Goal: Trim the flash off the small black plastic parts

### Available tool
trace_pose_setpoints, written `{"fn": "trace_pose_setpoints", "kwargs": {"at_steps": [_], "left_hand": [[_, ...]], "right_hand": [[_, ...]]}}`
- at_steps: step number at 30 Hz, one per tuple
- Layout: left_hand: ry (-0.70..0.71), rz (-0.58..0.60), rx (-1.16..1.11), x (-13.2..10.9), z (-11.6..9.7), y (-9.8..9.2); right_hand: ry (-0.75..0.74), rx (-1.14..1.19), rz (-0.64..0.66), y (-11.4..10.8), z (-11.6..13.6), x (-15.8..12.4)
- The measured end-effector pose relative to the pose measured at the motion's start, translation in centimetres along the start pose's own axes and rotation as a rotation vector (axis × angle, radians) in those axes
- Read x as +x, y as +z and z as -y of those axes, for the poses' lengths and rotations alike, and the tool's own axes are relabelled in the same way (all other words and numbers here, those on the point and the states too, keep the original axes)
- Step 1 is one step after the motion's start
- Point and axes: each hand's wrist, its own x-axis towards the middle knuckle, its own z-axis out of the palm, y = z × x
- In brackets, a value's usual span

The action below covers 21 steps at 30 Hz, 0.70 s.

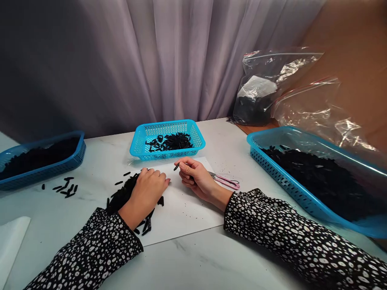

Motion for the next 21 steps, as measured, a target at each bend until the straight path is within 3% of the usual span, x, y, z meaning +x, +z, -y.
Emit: {"fn": "trace_pose_setpoints", "kwargs": {"at_steps": [5,8,13,16,21], "left_hand": [[-0.097,-0.21,-0.394,0.6,-0.1,-1.2],[-0.263,-0.24,-0.664,0.8,-0.2,-1.8],[-0.532,-0.195,-1.25,1.0,-0.9,-2.3],[-0.677,-0.09,-1.574,0.9,-1.8,-2.5],[-0.873,0.095,-1.861,0.4,-2.7,-2.4]], "right_hand": [[0.005,-0.016,-0.001,0.0,0.0,-0.1],[0.01,-0.015,-0.004,0.0,0.0,-0.1],[0.009,-0.033,0.005,0.0,0.0,0.0],[-0.001,-0.038,0.01,0.0,0.0,0.0],[0.003,0.036,-0.056,0.0,0.2,0.0]]}}
